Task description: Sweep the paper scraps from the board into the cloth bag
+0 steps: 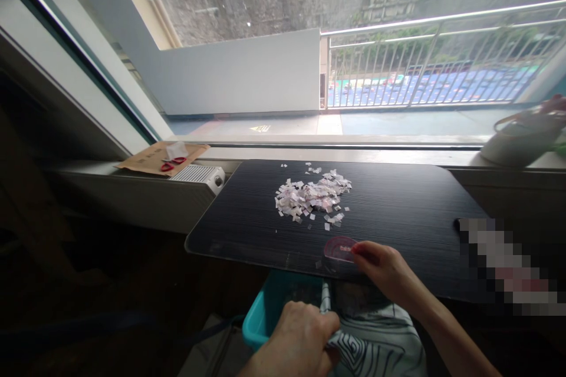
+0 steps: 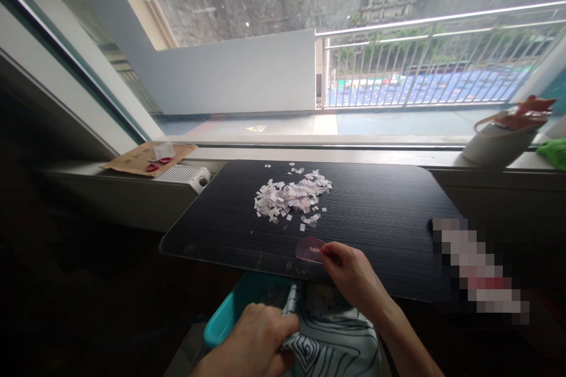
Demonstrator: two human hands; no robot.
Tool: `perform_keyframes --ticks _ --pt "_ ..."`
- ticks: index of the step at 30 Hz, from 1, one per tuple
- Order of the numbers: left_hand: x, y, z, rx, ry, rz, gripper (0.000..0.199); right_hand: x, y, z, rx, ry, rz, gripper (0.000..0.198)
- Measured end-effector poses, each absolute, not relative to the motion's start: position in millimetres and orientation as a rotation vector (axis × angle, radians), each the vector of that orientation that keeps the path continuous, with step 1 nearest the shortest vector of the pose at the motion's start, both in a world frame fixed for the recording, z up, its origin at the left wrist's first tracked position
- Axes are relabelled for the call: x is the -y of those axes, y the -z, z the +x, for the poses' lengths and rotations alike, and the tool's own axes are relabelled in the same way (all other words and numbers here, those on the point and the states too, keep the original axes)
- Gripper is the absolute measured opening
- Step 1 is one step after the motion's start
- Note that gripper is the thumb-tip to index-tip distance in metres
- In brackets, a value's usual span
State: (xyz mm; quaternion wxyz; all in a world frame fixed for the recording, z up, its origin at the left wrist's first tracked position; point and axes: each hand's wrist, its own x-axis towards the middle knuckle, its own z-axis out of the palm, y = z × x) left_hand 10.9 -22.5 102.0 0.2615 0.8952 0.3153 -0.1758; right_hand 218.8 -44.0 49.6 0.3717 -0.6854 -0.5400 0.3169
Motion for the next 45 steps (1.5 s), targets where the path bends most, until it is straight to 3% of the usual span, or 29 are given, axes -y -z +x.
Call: perform_keyframes --ticks 6,15,33,39,45 --pt "21.6 -106.0 11.3 -0.848 0.525 2.406 0.02 44.4 -57.3 216.7 1.578 -0.899 -1.687 0.023" --pt "21.0 -103.0 11.0 -0.853 0.633 2.416 0.02 11.1 -49.6 269.4 1.333 -0.457 -1.91 0.032" --pt "22.8 -99.5 13.1 -0.808 0.689 2.46 0.024 24.2 -55.2 253.6 1.544 -0.662 -1.848 0.029" --pt "30.0 -103.6 13.8 -0.846 0.616 2.495 0.02 40.3 -42.6 250.1 1.336 -0.58 -1.874 0.03" --pt "33.5 -101.4 12.5 -0.872 0.561 2.494 0.018 56.0 -42.0 229.8 1.366 -0.714 -1.782 0.027"
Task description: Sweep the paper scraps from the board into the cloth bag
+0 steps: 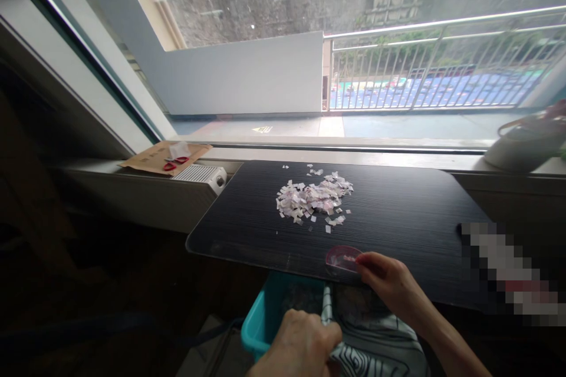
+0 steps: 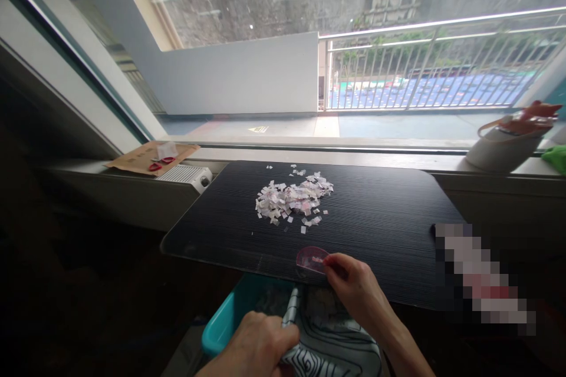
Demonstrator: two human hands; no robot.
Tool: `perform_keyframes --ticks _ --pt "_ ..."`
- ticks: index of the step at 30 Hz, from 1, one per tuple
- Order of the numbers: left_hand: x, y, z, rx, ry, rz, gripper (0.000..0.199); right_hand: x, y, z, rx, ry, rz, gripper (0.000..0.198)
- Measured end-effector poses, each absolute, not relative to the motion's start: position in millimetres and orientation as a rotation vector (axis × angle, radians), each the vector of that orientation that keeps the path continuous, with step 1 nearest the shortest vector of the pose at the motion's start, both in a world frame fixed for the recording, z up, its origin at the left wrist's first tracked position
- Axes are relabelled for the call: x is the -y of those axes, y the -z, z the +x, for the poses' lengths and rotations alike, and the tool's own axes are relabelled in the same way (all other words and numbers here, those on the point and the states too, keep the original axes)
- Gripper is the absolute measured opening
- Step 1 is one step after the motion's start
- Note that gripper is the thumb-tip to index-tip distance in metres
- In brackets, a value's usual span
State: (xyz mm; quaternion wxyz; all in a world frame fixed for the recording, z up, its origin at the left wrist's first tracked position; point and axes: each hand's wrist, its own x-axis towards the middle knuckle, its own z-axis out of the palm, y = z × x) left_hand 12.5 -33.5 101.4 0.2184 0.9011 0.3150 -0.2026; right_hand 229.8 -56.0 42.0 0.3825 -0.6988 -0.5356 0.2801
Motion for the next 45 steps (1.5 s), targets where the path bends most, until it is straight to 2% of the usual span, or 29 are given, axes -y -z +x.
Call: perform_keyframes --ticks 5,10,16,21,30,36,45 --pt "34.0 -100.4 12.8 -0.877 0.538 2.494 0.016 60.0 -44.9 230.2 1.296 -0.602 -1.857 0.026" --pt "33.6 -101.0 15.6 -0.867 0.543 2.487 0.017 61.7 -46.1 217.4 1.427 -0.733 -1.761 0.027" --pt "31.0 -104.3 18.2 -0.861 0.566 2.481 0.019 65.8 -47.6 221.9 1.342 -0.638 -1.838 0.027" --pt "28.7 -105.7 18.7 -0.831 0.579 2.456 0.019 65.3 -48.1 209.5 1.492 -0.849 -1.73 0.026" --pt "24.7 -106.5 17.6 -0.794 0.632 2.435 0.021 15.2 -49.3 239.2 1.318 -0.522 -1.891 0.032" --pt "27.2 -105.6 14.7 -0.812 0.604 2.463 0.022 8.2 -57.2 227.3 1.469 -0.6 -1.847 0.03" --pt "27.1 -106.7 13.7 -0.856 0.584 2.449 0.02 5.9 -61.6 239.2 1.497 -0.526 -1.936 0.029"
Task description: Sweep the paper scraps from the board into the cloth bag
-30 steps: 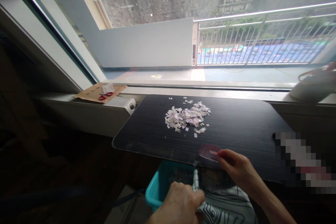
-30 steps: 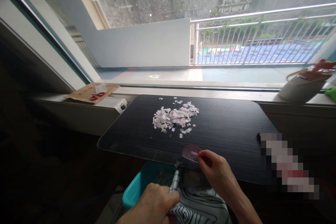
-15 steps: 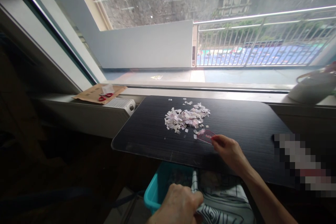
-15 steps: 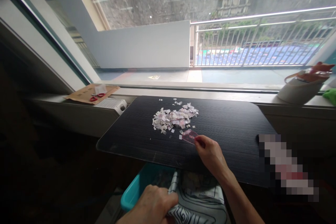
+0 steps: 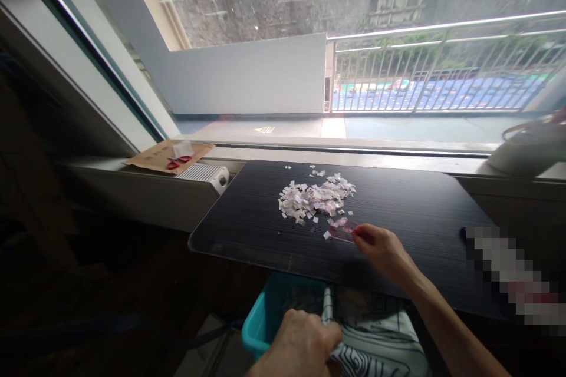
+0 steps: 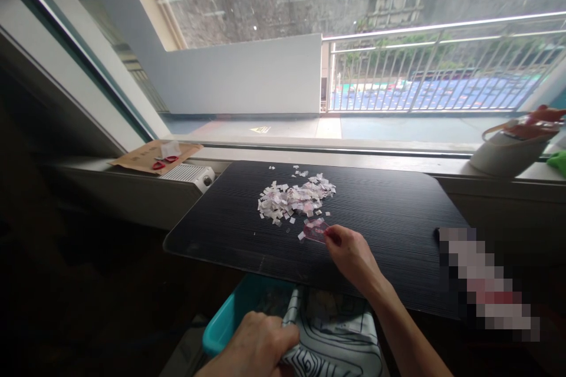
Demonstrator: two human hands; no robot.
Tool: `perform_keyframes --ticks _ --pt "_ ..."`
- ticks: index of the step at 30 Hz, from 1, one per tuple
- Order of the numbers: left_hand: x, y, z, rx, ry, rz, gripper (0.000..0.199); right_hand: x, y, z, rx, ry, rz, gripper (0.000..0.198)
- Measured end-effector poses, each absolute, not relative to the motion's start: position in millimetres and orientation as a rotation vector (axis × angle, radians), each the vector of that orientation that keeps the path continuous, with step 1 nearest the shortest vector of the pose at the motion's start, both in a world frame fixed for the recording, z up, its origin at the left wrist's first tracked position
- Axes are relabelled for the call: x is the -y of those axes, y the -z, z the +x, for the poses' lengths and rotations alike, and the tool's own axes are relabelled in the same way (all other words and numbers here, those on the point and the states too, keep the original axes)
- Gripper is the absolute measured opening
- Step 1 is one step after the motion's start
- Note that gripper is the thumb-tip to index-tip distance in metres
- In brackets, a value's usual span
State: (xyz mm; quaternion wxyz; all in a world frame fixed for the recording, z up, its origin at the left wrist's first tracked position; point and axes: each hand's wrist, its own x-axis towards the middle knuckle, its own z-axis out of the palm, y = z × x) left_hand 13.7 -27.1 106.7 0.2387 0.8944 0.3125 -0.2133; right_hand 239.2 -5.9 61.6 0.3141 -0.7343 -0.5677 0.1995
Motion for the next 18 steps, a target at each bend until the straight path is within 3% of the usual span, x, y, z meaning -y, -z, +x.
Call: perform_keyframes --ticks 18 --pt "24.7 -110.5 12.4 -0.822 0.618 2.417 0.025 9.0 -71.2 222.6 1.566 -0.582 -1.898 0.028"
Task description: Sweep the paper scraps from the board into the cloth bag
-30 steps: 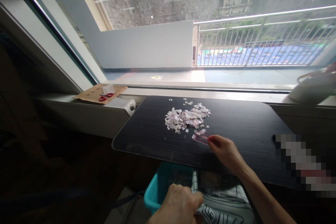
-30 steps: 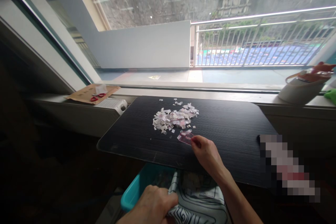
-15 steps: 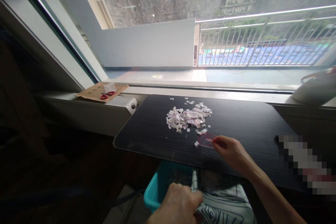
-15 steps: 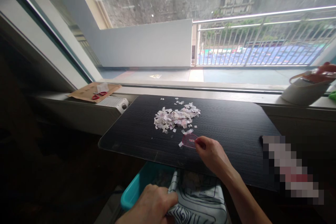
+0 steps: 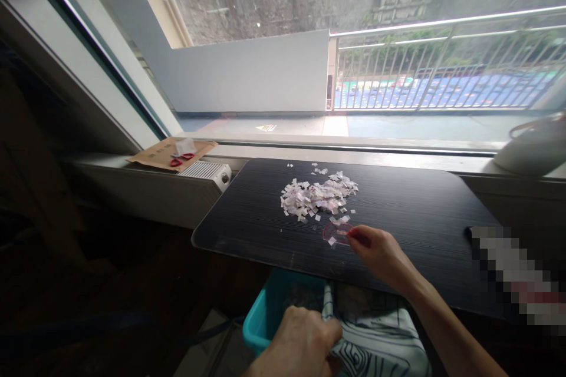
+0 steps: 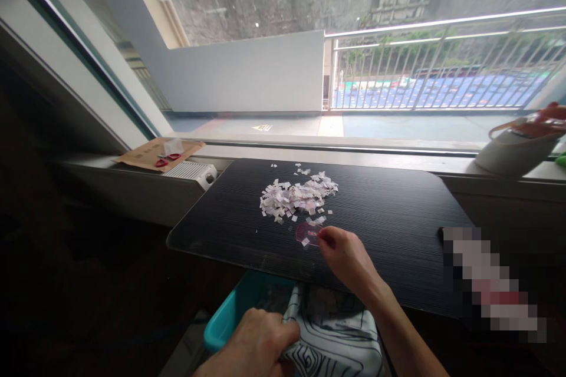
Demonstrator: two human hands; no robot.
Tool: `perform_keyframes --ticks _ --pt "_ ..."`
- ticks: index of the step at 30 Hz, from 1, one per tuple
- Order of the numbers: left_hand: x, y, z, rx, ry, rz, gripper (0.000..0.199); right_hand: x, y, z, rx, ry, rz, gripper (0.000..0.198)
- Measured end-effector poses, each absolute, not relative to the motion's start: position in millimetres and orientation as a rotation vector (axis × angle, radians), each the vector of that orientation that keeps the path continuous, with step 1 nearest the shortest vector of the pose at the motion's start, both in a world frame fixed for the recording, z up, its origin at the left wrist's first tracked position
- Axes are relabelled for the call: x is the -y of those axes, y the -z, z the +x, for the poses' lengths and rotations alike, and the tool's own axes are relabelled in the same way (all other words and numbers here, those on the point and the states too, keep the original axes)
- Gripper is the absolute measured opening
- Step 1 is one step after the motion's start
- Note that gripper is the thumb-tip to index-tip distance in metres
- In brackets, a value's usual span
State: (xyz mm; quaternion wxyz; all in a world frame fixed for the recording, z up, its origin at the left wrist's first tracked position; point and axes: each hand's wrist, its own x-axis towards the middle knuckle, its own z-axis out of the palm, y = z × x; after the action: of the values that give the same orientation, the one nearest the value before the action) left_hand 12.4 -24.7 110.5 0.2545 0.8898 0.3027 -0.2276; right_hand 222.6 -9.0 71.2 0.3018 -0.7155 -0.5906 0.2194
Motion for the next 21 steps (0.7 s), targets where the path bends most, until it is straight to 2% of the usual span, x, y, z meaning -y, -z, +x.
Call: perform_keyframes --ticks 21 --pt "22.7 -107.2 7.6 -0.866 0.545 2.406 0.022 28.1 -81.8 243.4 1.733 -0.305 -1.984 0.027"
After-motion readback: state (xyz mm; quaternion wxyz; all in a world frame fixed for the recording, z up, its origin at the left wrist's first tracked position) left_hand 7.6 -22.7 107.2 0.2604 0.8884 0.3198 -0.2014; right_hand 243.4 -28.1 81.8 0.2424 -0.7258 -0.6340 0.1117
